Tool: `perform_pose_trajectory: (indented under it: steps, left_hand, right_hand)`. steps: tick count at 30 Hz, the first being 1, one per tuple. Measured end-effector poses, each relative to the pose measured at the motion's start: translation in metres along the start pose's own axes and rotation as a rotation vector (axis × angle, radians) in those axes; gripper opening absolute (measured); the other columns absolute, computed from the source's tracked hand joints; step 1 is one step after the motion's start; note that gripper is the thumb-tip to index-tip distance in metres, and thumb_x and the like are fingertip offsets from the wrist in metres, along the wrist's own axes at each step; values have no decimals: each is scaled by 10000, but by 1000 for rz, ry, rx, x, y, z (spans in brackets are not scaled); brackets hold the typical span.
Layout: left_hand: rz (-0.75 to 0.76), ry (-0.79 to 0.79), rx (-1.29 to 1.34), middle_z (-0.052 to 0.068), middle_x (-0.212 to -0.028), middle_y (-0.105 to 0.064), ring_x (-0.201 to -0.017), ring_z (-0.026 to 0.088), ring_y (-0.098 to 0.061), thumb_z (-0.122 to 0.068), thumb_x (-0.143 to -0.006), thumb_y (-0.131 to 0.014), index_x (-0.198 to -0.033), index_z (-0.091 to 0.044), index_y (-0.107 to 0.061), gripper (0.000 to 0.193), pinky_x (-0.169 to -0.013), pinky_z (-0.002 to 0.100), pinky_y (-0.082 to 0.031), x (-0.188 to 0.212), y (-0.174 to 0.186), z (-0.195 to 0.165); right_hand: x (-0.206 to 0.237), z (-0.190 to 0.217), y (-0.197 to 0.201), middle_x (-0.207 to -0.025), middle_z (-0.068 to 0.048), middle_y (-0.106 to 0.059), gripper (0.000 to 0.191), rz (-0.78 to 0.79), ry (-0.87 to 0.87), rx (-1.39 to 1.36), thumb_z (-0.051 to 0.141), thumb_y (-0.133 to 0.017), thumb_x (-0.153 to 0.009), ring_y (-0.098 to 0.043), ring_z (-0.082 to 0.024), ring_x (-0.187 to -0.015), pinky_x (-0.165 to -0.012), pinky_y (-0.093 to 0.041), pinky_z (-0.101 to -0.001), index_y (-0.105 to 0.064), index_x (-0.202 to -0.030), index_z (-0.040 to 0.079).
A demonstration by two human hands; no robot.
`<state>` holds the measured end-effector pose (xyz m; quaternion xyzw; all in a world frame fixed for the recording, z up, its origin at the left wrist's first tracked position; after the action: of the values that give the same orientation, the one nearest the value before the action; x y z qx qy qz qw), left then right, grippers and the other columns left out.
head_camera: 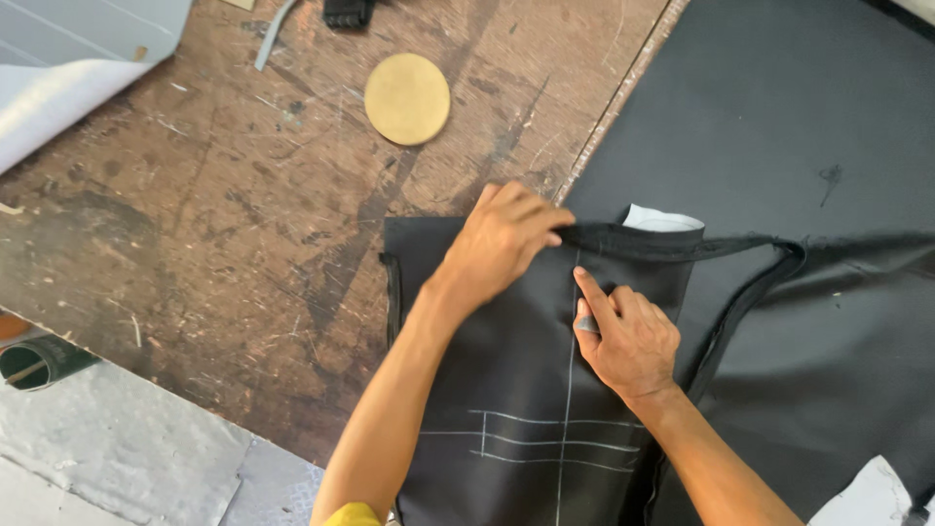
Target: The person works on a black vinyl cover laid on a work table, aligning its edges and using a small flat blade to trim and clean the stitched seam edges. They turn back sections of the cover, mark the fabric with chalk, and continue trimming along the seams by hand.
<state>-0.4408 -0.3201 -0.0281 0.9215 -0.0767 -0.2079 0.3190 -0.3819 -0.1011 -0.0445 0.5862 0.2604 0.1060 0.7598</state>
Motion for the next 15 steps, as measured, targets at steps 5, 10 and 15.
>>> perform_pose_trajectory:
  steps: [5,10,15]
  left_hand:
    - [140,112,199,58,-915,-697,-955,264,-628,-120,-862,-738,-1089,-60,-701,239,-933,401,-461,-11,-2,17]
    - [96,20,114,52,-964,-671,-1006,268,-615,-108,-847,-750,-992,-82,-698,156,-953,406,-472,-12,-2,12]
    - [11,-56,-44,82,-995,-620,-1016,273,-593,-63,-861,-750,-998,-56,-692,150,-918,400,-481,7,-5,0]
  right_hand:
    - [1,-4,-1,-725,-11,-479,406,25,8,-6,213,-746,-894,-540,-186,-609,-578,-484,-340,-715,-1299,204]
    - [-1,-2,1,-719,-11,-470,402,11,11,-17,212,-746,-896,-533,-185,-604,-576,-480,-339,-722,-1298,198]
    - [-2,-2,3,-720,-16,-465,399,13,4,-16,224,-749,-887,-529,-185,-605,-583,-482,-337,-732,-1285,202]
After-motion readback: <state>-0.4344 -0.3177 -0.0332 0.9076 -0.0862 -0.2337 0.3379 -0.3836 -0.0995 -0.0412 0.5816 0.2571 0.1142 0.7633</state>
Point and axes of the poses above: each hand's wrist, its own x-axis away from the middle knuckle, its own y-axis out of the back of the hand, z = x × y, the point moved 1 cm from there along -x, towards the middle knuckle
